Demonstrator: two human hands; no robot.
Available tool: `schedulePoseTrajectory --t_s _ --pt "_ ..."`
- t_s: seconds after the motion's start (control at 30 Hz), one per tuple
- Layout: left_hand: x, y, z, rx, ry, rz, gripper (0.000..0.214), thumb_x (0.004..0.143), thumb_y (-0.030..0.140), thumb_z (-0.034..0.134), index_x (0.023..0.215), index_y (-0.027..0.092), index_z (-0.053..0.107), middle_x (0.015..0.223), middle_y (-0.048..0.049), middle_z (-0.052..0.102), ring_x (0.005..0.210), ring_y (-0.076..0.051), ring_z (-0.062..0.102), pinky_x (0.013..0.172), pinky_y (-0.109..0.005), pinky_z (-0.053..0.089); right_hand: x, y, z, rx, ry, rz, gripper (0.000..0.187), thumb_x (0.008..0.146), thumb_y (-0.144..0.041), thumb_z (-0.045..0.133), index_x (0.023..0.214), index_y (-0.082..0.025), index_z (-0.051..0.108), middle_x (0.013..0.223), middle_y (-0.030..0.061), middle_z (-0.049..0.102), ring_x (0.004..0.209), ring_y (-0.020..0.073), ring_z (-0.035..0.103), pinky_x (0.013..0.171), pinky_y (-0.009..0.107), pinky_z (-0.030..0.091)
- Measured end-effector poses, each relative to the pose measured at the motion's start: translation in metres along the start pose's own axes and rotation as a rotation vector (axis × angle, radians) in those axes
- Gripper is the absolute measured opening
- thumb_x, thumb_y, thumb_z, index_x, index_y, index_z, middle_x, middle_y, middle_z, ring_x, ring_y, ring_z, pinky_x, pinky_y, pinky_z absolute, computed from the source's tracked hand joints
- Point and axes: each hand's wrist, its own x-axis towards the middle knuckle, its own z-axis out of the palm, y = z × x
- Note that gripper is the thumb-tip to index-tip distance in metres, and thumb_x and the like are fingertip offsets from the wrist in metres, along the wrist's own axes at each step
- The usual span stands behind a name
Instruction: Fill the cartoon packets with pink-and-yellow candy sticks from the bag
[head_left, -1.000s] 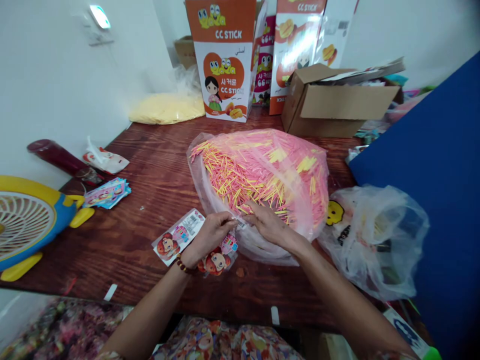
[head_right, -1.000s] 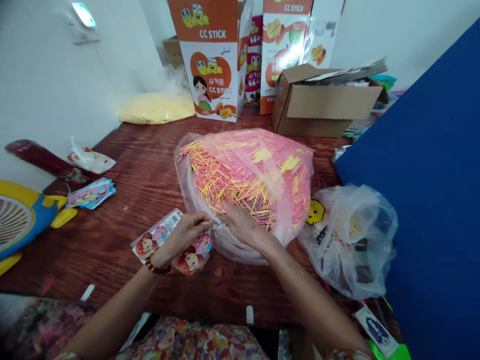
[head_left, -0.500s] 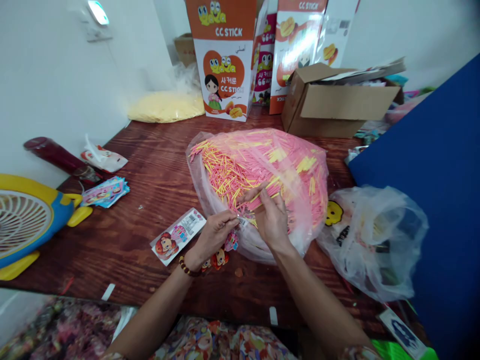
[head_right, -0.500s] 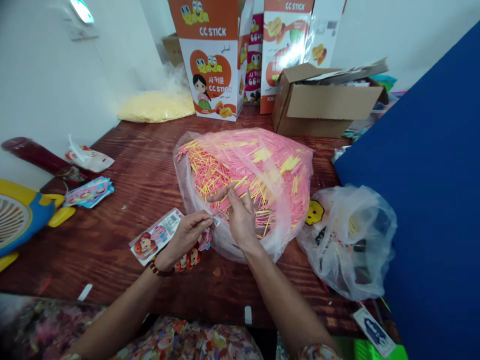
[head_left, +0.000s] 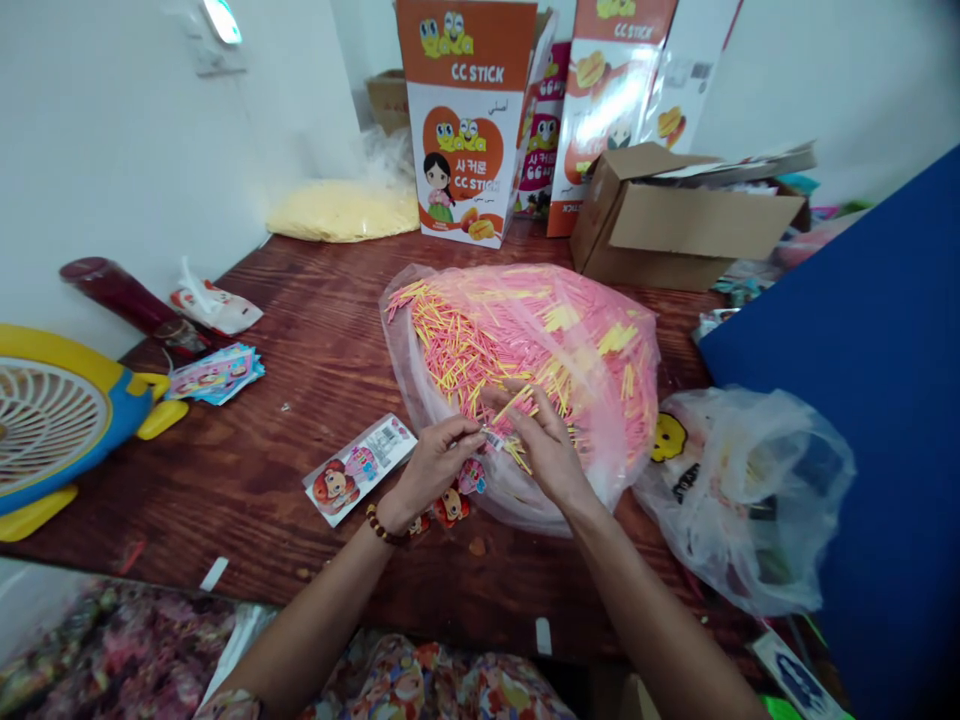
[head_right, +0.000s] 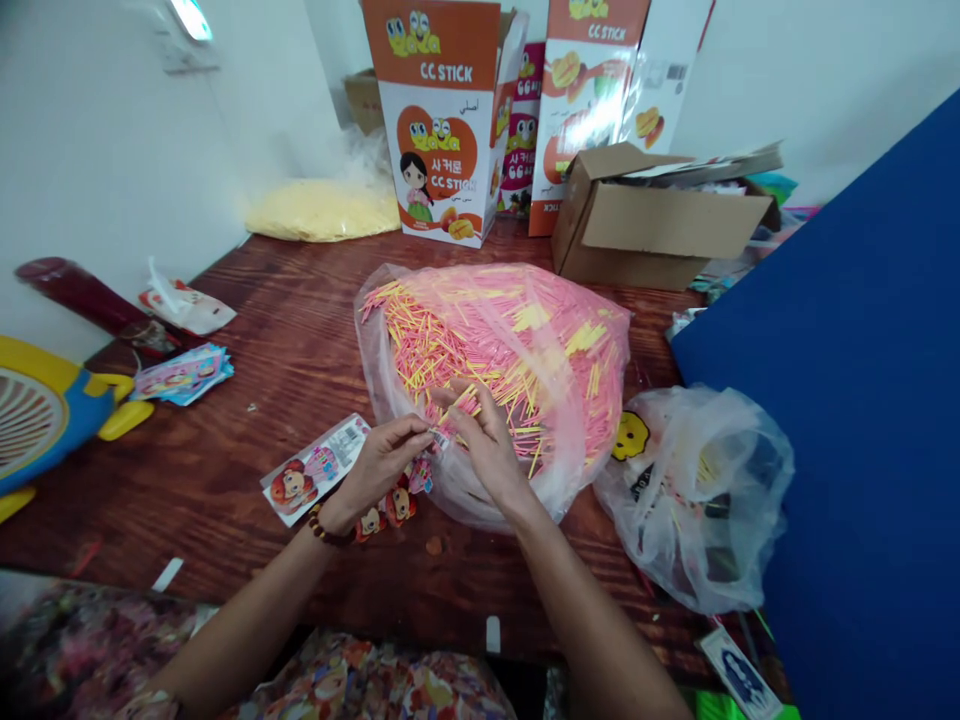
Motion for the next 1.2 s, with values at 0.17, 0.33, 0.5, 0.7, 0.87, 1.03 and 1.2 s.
schedulePoseTrajectory --t_s 0.17,0.33,0.5,0.7,0.87,1.03,1.2 --pt "0.005 0.004 0.005 -0.071 0.047 -0.009 0.022 0.089 0.037 0.060 0.081 0.017 0.066 0.074 0.0001 0.061 0.069 -0.013 0.053 0.068 -0.024 0.044 0.002 -0.013 -0.010 -0.351 -0.117 -0.101 0.036 0.100 -0.041 0.045 0.132 -0.029 0.057 0.137 0.0052 0.061 0.129 0.0198 0.055 0.113 0.043 0.038" --pt "0.012 0.005 0.006 -0.170 0.085 0.004 0.020 0.085 0.037 0.066 0.087 0.017 0.069 0.082 -0.0025 0.066 0.077 -0.015 0.058 0.075 -0.026 0.047 0.003 -0.023 -0.023 -0.620 -0.284 -0.142 0.039 0.099 -0.039 0.049 0.135 -0.028 0.058 0.140 0.0063 0.059 0.130 0.0215 0.054 0.113 0.043 0.038" --pt "0.016 0.008 0.006 -0.227 0.145 0.022 0.019 0.082 0.034 0.071 0.086 0.016 0.071 0.082 -0.0019 0.067 0.077 -0.014 0.059 0.074 -0.025 0.048 0.005 -0.026 -0.030 -0.640 -0.156 -0.294 0.042 0.100 -0.036 0.046 0.141 -0.029 0.051 0.138 0.0079 0.061 0.128 0.0224 0.057 0.108 0.046 0.045" --pt "0.019 0.009 0.009 -0.336 0.155 0.031 0.015 0.081 0.030 0.072 0.083 0.015 0.073 0.080 -0.0016 0.070 0.075 -0.013 0.060 0.075 -0.024 0.047 0.009 -0.021 -0.029 -0.840 -0.259 -0.429 0.030 0.098 -0.033 0.050 0.120 -0.023 0.067 0.128 0.0099 0.067 0.122 0.0230 0.060 0.104 0.043 0.047" --pt "0.017 0.009 0.005 -0.282 0.267 0.049 0.013 0.082 0.029 0.070 0.080 0.017 0.075 0.077 -0.0004 0.069 0.074 -0.013 0.059 0.072 -0.023 0.047 0.003 -0.016 -0.029 -0.680 -0.094 -0.192 0.019 0.093 -0.036 0.058 0.096 -0.020 0.068 0.088 0.0036 0.071 0.079 0.0170 0.066 0.071 0.029 0.052" --pt "0.011 0.019 0.003 -0.229 0.294 0.186 0.011 0.084 0.025 0.068 0.087 0.019 0.077 0.091 -0.0049 0.072 0.087 -0.016 0.064 0.082 -0.028 0.050 -0.002 -0.015 -0.023 -0.658 -0.062 -0.250 0.018 0.092 -0.030 0.058 0.079 -0.019 0.064 0.078 0.0009 0.063 0.074 0.0148 0.059 0.070 0.026 0.044" --pt "0.012 0.024 0.000 -0.200 0.352 0.206 0.009 0.083 0.024 0.070 0.084 0.020 0.077 0.091 -0.0046 0.073 0.089 -0.016 0.065 0.085 -0.029 0.049 0.005 -0.022 -0.023 -0.548 -0.084 -0.202 0.015 0.090 -0.031 0.060 0.080 -0.020 0.064 0.078 -0.0001 0.063 0.073 0.0141 0.058 0.069 0.026 0.043"
